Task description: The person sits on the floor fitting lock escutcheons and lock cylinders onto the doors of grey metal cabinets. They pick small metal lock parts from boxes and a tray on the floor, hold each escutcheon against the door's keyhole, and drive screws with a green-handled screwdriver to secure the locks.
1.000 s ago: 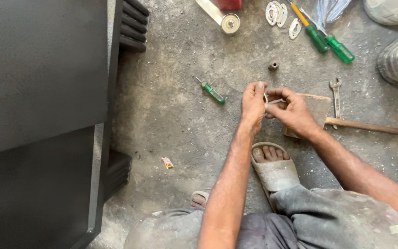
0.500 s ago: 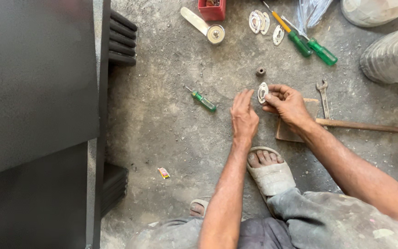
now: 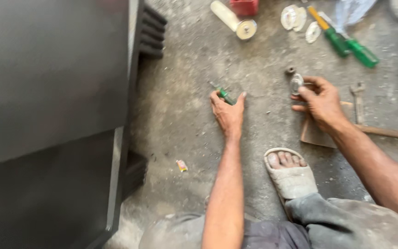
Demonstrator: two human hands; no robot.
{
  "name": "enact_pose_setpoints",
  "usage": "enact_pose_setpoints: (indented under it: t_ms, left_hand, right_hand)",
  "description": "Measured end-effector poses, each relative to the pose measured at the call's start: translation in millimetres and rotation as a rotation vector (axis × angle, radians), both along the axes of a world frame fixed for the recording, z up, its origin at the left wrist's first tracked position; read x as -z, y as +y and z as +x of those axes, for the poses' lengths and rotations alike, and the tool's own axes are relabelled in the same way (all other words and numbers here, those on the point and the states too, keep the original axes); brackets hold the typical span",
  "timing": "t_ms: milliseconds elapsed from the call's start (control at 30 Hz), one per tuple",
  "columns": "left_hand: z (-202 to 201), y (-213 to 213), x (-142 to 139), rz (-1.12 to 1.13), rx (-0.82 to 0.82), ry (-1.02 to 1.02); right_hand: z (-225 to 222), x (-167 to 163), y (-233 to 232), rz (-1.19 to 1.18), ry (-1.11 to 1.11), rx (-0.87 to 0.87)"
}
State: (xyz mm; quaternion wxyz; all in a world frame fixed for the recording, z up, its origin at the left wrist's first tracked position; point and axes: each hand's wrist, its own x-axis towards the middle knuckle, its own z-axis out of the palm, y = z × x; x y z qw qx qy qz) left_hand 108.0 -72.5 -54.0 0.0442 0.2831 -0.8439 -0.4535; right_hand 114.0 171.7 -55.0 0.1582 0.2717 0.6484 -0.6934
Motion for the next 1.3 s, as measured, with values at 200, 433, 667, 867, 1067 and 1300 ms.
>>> enact_pose_setpoints:
  t_ms: [200,433,667,867,1067,1300]
  left_hand:
    - [6,-4,8,-0.02,0.088,-0.12]
    - [-10,-16,8,0.495,-0.356,0.17]
    - [-27,-14,-23,0.817,-0.205,0.404]
    - [-26,13,-41,0.953,-0.046,0.306]
    - [-23,41,-39,1.041,0.074,0.271]
    - [-16,64,-39,0.671,0.381,0.284]
  right_hand:
    - [-18,6,1,-0.05,-0.014,-0.018]
    - [-25,8,-3,-0.038,-0.056,-0.022]
    - [-19,9,-6,-0.007,-0.027,-0.139]
    - [-21,9,-6,-0.033,-0.069,-0.053]
    - [-25,10,-7,-0.063,-0.081,-0.003]
    - [-27,10,-6,-0.079,-0.112,0.0]
